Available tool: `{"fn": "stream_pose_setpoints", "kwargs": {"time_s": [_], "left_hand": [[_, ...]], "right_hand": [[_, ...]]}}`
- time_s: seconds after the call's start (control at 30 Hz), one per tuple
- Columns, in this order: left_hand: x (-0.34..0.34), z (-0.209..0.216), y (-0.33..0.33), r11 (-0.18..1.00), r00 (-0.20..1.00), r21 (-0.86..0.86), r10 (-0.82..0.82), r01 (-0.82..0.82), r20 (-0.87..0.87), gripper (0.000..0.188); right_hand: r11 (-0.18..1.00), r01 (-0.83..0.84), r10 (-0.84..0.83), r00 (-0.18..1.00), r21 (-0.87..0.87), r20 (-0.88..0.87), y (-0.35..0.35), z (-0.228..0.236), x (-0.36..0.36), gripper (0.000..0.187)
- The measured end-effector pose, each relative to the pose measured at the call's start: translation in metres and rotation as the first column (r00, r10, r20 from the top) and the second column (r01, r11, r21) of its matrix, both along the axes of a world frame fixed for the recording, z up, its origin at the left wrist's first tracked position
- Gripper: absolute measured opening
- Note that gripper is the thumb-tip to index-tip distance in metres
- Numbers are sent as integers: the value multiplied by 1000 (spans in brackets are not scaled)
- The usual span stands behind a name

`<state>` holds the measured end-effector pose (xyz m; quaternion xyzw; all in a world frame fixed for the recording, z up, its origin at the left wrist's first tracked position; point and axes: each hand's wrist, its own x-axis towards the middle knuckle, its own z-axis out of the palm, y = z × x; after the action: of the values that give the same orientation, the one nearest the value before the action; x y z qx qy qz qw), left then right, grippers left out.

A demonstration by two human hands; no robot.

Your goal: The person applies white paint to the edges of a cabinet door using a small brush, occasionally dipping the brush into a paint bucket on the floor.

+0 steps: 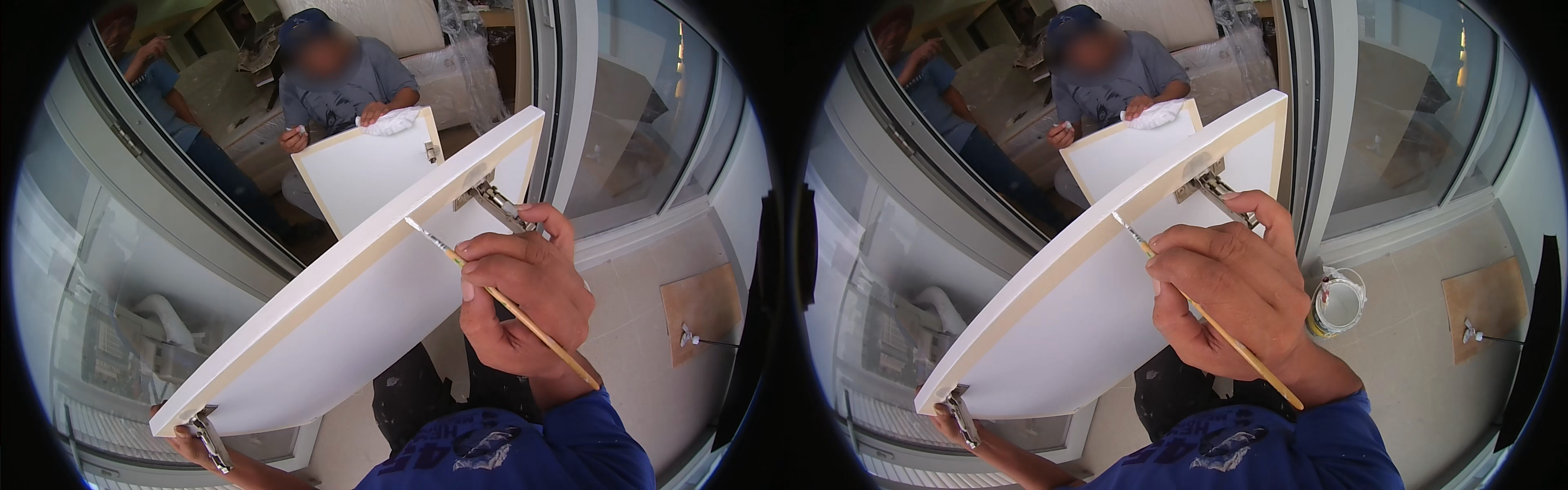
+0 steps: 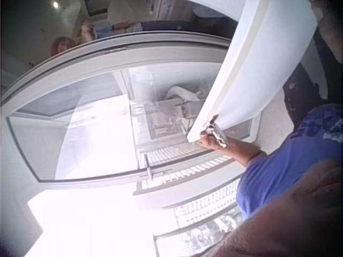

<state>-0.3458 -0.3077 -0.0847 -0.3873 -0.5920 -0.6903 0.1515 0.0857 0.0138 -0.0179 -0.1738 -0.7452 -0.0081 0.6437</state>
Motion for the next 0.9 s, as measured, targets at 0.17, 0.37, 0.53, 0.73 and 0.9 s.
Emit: {"fn": "stream_pose_setpoints", "kwargs": {"time_s": [0.17, 0.37, 0.53, 0.73, 0.9], "left_hand": [[-9, -8, -3, 997, 997, 38, 67, -66, -48, 87], [-15, -2, -10, 996, 998, -78, -47, 42, -53, 88], [-7, 0, -4, 998, 998, -27, -58, 57, -31, 87], [-4, -2, -2, 998, 998, 30, -55, 55, -9, 86], [-6, -1, -3, 997, 998, 28, -69, 69, 1, 87]], "right_hand": [[996, 91, -91, 995, 11, -34, 16, -4, -1, 18], [999, 47, -47, 999, -20, 15, 6, 5, 4, 20], [999, 53, -53, 999, 4, -7, 9, 4, 2, 20], [986, 165, -166, 983, -11, -74, 26, -2, 9, 18], [993, 111, -111, 994, -37, -14, 13, 4, 10, 17]]}}
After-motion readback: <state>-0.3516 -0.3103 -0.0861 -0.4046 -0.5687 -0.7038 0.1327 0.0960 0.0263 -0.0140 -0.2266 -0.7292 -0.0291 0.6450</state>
